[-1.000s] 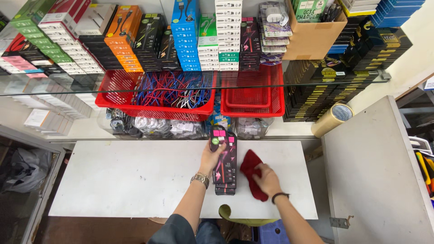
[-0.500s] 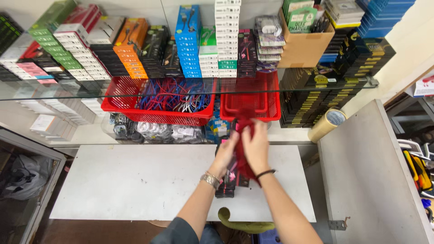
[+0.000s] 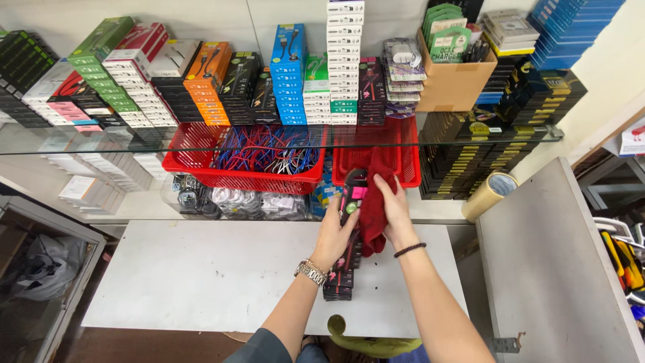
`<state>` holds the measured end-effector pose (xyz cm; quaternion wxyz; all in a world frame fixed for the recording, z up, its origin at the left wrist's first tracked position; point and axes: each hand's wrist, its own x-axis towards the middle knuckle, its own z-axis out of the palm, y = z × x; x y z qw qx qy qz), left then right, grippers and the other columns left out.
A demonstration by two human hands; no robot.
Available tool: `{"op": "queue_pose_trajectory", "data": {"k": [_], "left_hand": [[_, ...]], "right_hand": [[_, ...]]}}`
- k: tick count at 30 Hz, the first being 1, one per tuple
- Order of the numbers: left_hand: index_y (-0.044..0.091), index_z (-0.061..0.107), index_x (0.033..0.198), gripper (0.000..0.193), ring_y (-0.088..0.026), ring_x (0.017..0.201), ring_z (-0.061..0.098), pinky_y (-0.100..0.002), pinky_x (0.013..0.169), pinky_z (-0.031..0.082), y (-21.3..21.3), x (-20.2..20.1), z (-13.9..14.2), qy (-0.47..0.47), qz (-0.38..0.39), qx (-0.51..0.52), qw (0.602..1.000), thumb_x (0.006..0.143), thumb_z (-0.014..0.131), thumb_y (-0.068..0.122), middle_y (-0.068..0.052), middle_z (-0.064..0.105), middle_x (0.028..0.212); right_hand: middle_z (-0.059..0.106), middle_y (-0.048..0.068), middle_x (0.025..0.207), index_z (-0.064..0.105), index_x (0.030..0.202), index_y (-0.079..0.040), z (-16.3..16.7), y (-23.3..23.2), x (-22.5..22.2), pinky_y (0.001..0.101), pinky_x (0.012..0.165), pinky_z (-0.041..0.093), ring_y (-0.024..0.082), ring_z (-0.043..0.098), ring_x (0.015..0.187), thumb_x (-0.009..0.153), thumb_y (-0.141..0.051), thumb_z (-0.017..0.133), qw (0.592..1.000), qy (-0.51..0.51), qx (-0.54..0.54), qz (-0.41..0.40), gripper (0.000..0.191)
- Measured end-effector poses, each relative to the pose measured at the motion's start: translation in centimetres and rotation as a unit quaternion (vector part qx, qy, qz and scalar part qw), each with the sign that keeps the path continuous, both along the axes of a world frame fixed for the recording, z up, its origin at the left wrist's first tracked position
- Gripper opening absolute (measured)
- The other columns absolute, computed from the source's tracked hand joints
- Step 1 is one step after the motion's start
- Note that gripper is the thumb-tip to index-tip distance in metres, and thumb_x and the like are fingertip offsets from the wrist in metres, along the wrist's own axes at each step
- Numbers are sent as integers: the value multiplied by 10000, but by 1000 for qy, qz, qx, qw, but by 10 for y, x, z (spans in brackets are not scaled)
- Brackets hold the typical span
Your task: The person unpacks packaged phone accessories from a cardboard box, wipes product boxes with a red cloth, and stacks the boxes on a glass display shelf, arranging them in rows with other boxed products.
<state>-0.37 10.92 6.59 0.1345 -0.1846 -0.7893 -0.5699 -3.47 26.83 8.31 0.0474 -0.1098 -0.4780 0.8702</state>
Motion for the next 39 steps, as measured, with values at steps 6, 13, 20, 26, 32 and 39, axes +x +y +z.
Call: {"op": "queue_pose_trajectory", "data": {"k": [6,13,20,26,32,39], "left_hand": [[-47,465,1360,455,-365,1167,554,-441,973,460,-12,-50,-2,39,120,172,977,1022,673,177,-236,543,1295],[95,496,1372,394,-111,1090,638,-263,901,534,-7,-43,-24,-185,13,375,908,1012,619,198,-43,652,1253],[-2,423,1460,534,-144,885,713,-302,705,618,-42,-77,-31,-179,76,495,847,1002,637,170,-82,692,1109],[126,260,1670,777,-166,1468,383,-378,1191,312,-15,-65,-6,-199,-28,439,875,1077,452,589,-29,409,1628],[236,268,1613,855,-267,1396,471,-404,1159,360,-37,-59,34,-225,-152,587,763,940,246,763,-112,492,1539],[170,573,1442,604,-188,1250,588,-380,1080,453,-15,-46,34,-316,-116,580,742,984,534,562,-23,636,1391]], "right_hand": [[718,61,1211,589,1362,-37,-28,-50,48,311,884,548,135,666,1035,941,-222,695,996,28,76,49,472],[720,64,1177,591,1348,-71,-14,-34,26,325,827,549,136,668,983,918,-260,699,975,-20,194,109,482],[754,114,1254,633,1362,-33,-19,-22,30,315,969,531,169,678,1107,939,-288,730,915,61,372,143,503],[641,136,1403,444,1516,-43,12,-54,-15,318,1048,468,190,614,1265,978,-289,667,926,141,342,68,632],[650,208,1375,483,1502,-4,24,-87,1,357,1045,463,245,620,1262,932,-248,674,865,171,464,81,649],[546,219,1503,451,1505,11,34,-87,-21,361,1157,382,306,511,1412,959,-215,652,883,200,420,54,625]]}}
